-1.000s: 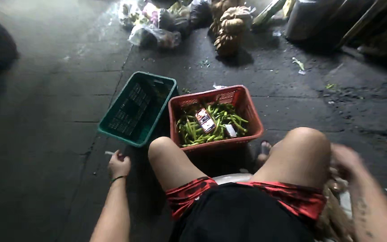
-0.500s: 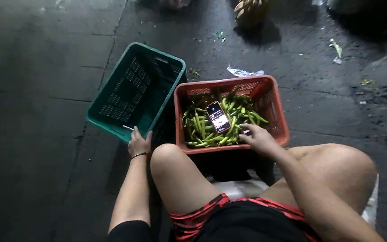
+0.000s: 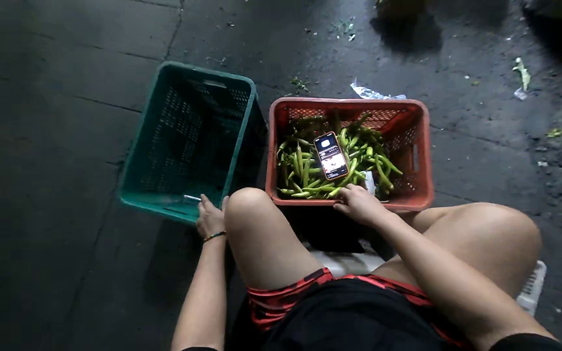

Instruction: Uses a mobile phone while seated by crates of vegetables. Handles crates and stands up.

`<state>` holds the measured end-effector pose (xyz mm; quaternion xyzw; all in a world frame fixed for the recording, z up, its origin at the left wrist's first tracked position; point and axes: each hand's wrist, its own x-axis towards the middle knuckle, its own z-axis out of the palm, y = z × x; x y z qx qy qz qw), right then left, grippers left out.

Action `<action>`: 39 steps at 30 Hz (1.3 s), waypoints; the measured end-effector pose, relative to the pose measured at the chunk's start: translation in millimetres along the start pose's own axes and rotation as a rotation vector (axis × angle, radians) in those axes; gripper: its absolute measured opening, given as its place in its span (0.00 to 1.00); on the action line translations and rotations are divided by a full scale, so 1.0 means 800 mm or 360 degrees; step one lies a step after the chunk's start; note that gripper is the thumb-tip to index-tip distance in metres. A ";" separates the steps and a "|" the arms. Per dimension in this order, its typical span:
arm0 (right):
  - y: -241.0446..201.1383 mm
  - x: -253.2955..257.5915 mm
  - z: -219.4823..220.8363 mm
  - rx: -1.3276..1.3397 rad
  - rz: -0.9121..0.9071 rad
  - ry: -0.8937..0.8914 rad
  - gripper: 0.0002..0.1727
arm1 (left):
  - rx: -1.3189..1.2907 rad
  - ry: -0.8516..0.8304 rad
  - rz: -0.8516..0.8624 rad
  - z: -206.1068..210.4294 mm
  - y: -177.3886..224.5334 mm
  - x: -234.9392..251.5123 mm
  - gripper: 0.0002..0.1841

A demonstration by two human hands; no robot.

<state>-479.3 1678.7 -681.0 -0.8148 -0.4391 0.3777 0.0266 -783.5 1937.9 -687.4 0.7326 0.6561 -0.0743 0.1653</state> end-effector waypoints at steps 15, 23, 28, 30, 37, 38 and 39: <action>0.014 -0.008 0.003 0.0308 0.0021 0.0347 0.25 | -0.1380 0.0393 0.0050 -0.026 -0.010 -0.069 0.37; 0.003 0.093 -0.080 0.0390 0.0196 0.0808 0.27 | -0.1972 0.0518 0.0560 -0.074 0.067 -0.187 0.43; -0.007 0.147 -0.104 0.0345 0.0288 0.0805 0.29 | -0.1510 0.0894 0.0870 -0.038 0.090 -0.156 0.48; -0.005 0.165 -0.106 0.0298 0.0331 0.0794 0.32 | -0.1450 0.0902 0.0837 -0.035 0.089 -0.145 0.48; 0.015 0.209 -0.115 0.0061 0.0343 0.0288 0.54 | -0.1351 0.0859 0.0677 -0.047 0.070 -0.137 0.49; 0.027 0.218 -0.116 0.0099 0.0296 0.0184 0.59 | -0.1358 0.0872 0.0676 -0.046 0.065 -0.135 0.49; 0.039 0.225 -0.117 0.0179 0.0239 0.0137 0.59 | -0.1367 0.0876 0.0673 -0.047 0.061 -0.134 0.49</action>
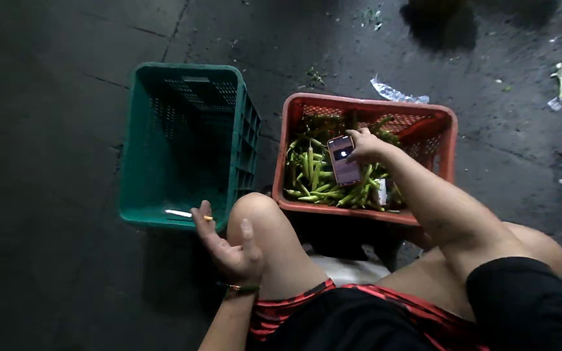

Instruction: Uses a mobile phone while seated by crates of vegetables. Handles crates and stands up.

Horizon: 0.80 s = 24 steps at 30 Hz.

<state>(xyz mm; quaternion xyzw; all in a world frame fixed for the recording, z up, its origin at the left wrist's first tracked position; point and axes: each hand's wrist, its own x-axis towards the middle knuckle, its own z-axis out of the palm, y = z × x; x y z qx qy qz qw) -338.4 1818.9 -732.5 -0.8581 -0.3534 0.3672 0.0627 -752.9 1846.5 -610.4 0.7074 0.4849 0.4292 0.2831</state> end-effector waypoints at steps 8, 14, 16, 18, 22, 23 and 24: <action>0.016 -0.003 0.003 0.0313 -0.0064 0.0246 0.31 | -0.0046 0.0012 -0.0076 -0.008 -0.006 0.001 0.48; 0.015 -0.012 0.006 0.0246 -0.0083 0.0269 0.34 | -0.0093 0.0003 -0.0102 -0.009 -0.006 0.002 0.46; 0.022 -0.011 0.012 0.0219 -0.0114 0.0278 0.36 | -0.0095 -0.0012 -0.0114 -0.008 -0.003 0.000 0.46; 0.028 -0.010 0.014 0.0191 -0.0175 0.0232 0.42 | -0.0117 -0.0011 -0.0105 -0.006 -0.004 0.001 0.46; 0.039 -0.016 0.015 0.0170 -0.0280 0.0170 0.47 | -0.0120 -0.0014 -0.0084 -0.004 -0.003 0.000 0.45; 0.042 -0.018 0.015 0.0178 -0.0305 0.0176 0.47 | -0.0115 -0.0018 -0.0077 -0.004 -0.003 0.000 0.45; 0.044 -0.019 0.017 0.0178 -0.0326 0.0182 0.46 | -0.0114 -0.0018 -0.0076 -0.003 -0.002 0.000 0.45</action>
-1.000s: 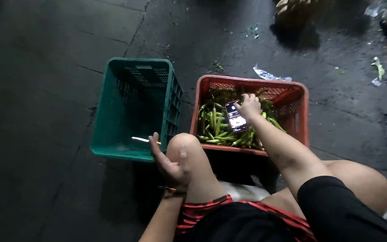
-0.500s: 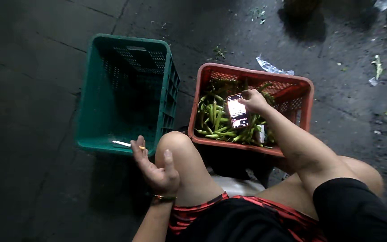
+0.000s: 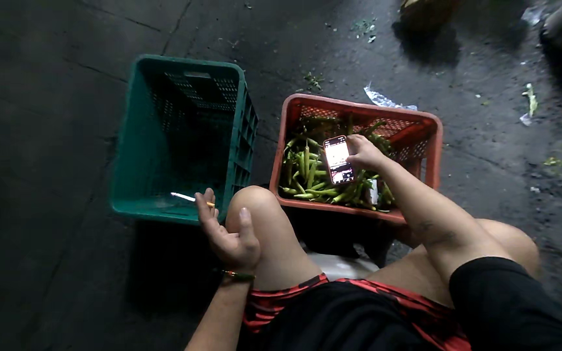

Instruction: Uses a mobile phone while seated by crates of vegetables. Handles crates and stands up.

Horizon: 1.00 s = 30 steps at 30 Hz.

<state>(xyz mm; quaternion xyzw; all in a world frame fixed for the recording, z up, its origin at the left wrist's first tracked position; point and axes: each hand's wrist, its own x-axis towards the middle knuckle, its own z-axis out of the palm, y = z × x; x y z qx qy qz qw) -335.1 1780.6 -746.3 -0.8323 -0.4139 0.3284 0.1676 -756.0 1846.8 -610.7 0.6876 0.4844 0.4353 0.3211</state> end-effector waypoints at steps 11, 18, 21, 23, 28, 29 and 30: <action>0.001 -0.007 0.004 -0.0043 -0.0011 0.0089 0.42 | -0.0001 -0.0001 0.0005 0.004 0.000 -0.001 0.44; -0.002 -0.007 0.001 0.0074 -0.0001 0.0149 0.36 | -0.0041 -0.0002 -0.0004 0.002 -0.003 -0.001 0.44; 0.000 -0.006 0.002 0.0057 0.0000 0.0150 0.37 | -0.0043 -0.0011 -0.0015 0.002 -0.001 0.000 0.43; -0.002 -0.007 0.001 0.0069 0.0018 0.0140 0.37 | -0.0041 -0.0022 -0.0012 0.002 -0.003 0.000 0.44; -0.005 -0.009 0.002 0.0109 0.0027 0.0176 0.34 | -0.0063 -0.0025 -0.0020 0.001 -0.004 0.000 0.44; -0.006 -0.009 0.003 0.0125 0.0054 0.0188 0.33 | -0.0061 -0.0029 -0.0022 0.001 -0.004 0.000 0.44; -0.009 -0.009 0.005 0.0136 0.0094 0.0210 0.34 | -0.0056 -0.0036 -0.0022 0.000 -0.004 0.000 0.44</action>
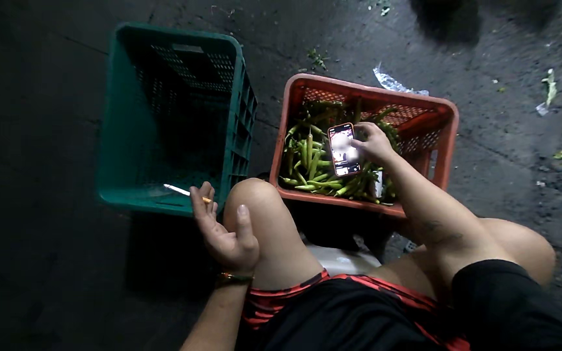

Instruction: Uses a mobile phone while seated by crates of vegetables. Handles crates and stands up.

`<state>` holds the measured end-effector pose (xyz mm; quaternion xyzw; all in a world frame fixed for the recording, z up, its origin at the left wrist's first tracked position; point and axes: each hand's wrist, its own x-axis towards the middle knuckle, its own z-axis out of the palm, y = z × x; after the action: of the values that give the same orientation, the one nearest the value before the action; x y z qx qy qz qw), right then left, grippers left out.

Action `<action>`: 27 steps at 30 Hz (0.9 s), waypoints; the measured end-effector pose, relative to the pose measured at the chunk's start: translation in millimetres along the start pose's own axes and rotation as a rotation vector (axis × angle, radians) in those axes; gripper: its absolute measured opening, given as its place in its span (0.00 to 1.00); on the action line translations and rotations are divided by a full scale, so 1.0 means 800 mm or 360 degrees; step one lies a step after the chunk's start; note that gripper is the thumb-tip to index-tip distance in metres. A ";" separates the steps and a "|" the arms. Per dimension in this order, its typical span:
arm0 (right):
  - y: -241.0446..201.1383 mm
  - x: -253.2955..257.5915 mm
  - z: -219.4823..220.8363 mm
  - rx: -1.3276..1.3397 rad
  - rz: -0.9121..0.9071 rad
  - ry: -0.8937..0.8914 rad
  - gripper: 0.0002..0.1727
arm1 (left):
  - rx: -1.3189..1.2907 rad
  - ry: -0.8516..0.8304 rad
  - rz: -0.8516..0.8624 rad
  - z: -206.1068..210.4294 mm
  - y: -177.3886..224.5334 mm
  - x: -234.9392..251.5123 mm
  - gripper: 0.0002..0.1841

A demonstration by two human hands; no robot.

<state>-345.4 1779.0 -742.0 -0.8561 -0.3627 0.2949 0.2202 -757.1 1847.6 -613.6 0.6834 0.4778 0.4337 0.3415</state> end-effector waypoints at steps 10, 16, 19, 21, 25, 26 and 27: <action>-0.048 -0.010 0.028 -0.0213 0.0297 0.0234 0.44 | 0.0001 0.0002 -0.0012 0.000 0.000 0.002 0.42; -0.055 -0.011 0.026 -0.0239 0.0301 0.0234 0.43 | -0.0026 0.0026 0.0005 0.006 0.002 0.002 0.42; -0.057 -0.011 0.030 -0.0293 0.0291 0.0230 0.44 | -0.0022 0.0022 -0.0005 0.006 0.003 0.001 0.42; -0.057 -0.011 0.031 -0.0293 0.0282 0.0232 0.44 | -0.0013 0.0020 -0.0011 0.006 0.003 0.002 0.41; -0.045 -0.014 0.025 0.0017 0.0207 0.0307 0.39 | -0.0057 0.0052 -0.0011 0.007 0.002 0.004 0.42; -0.040 -0.021 0.022 0.0101 0.0165 0.0361 0.37 | -0.0063 0.0058 -0.0018 0.006 0.003 0.004 0.42; -0.035 -0.031 0.019 0.0155 0.0131 0.0419 0.36 | -0.0058 0.0062 -0.0025 0.005 0.003 0.005 0.42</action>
<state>-383.6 1781.0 -727.8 -0.8899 -0.2806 0.2060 0.2949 -751.6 1850.4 -611.9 0.6648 0.4817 0.4527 0.3480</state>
